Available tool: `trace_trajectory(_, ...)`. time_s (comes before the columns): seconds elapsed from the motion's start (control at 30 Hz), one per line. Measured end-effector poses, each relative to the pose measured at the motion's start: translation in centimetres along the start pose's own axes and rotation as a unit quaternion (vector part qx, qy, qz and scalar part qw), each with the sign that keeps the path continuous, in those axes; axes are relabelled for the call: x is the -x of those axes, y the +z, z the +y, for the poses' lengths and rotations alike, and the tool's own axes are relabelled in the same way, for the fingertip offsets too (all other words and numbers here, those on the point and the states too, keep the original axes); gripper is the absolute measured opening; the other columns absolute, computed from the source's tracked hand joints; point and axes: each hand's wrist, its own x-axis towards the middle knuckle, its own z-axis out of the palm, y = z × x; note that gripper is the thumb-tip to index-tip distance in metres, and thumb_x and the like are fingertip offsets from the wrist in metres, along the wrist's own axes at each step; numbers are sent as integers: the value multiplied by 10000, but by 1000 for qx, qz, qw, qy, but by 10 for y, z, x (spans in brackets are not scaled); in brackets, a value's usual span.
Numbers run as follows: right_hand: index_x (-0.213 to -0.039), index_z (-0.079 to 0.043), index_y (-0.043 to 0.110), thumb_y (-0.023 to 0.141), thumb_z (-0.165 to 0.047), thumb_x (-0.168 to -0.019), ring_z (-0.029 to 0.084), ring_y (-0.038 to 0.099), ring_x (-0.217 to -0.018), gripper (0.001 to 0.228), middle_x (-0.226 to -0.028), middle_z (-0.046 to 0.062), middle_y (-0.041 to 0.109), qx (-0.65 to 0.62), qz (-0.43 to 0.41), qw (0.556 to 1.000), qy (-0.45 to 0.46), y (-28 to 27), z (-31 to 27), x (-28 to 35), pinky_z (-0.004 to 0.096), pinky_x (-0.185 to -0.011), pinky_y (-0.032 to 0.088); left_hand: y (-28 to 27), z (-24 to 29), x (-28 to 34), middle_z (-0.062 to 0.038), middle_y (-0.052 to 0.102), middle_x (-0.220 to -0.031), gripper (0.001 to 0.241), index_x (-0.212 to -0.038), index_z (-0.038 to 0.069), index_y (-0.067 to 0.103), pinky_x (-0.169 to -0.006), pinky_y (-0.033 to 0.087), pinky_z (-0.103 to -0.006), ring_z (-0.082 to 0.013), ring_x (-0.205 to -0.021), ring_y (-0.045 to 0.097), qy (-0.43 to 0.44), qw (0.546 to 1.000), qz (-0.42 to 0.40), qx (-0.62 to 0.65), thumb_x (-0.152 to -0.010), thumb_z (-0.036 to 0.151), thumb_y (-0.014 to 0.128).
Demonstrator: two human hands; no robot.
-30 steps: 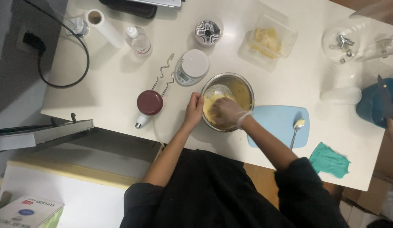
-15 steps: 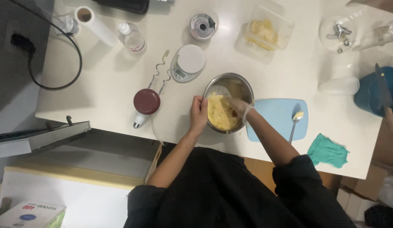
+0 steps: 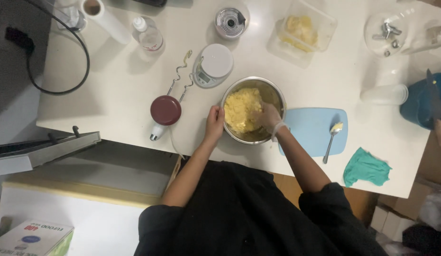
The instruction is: Mixing dough in a bowl using a hand mixer and then kneading it by hand.
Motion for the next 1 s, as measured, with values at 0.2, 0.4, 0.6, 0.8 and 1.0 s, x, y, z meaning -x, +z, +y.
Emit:
trace_trajectory(0.2, -1221, 3, 680, 792, -152, -837, 319, 725, -919, 429, -1030, 224, 742, 201, 131, 961, -135, -3, -13, 10, 385, -821, 548, -1, -10, -3, 31, 494, -787, 235, -978, 59, 534, -634, 399, -252, -64, -721, 437, -14, 1000, 0, 5, -1097, 261, 544)
trace_trajectory(0.4, -1173, -4, 723, 780, -137, -867, 336, 750, -910, 338, -1045, 252, 733, 221, 134, 948, -185, 2, 18, -7, 387, -819, 574, -1, 11, 0, 40, 535, -793, 213, -994, 69, 530, -618, 419, -249, -55, -715, 480, -37, 999, -9, 17, -1075, 267, 533)
trace_trajectory(0.6, -1196, -24, 734, 738, -121, -910, 343, 747, -910, 302, -1025, 259, 731, 211, 155, 945, -194, 7, -2, 6, 395, -804, 583, -2, 2, -1, 31, 517, -805, 231, -1005, 65, 528, -635, 414, -241, -55, -731, 465, -18, 1000, -9, -2, -1094, 279, 538)
trace_trajectory(0.8, -1182, -13, 721, 801, -183, -863, 268, 740, -877, 370, -992, 202, 752, 142, 114, 971, -155, 2, -6, 3, 365, -786, 565, -3, -3, -2, 21, 532, -805, 239, -1018, 65, 523, -625, 413, -247, -58, -727, 471, -16, 1000, -16, 9, -1089, 293, 544)
trace_trajectory(1.0, -1243, 8, 685, 818, -179, -791, 250, 700, -881, 507, -1027, 175, 753, 122, 92, 972, -179, -1, 18, -12, 362, -788, 556, -5, 16, 2, 20, 564, -814, 228, -1028, 67, 527, -633, 437, -247, -61, -732, 500, -48, 998, -29, 20, -1087, 287, 533)
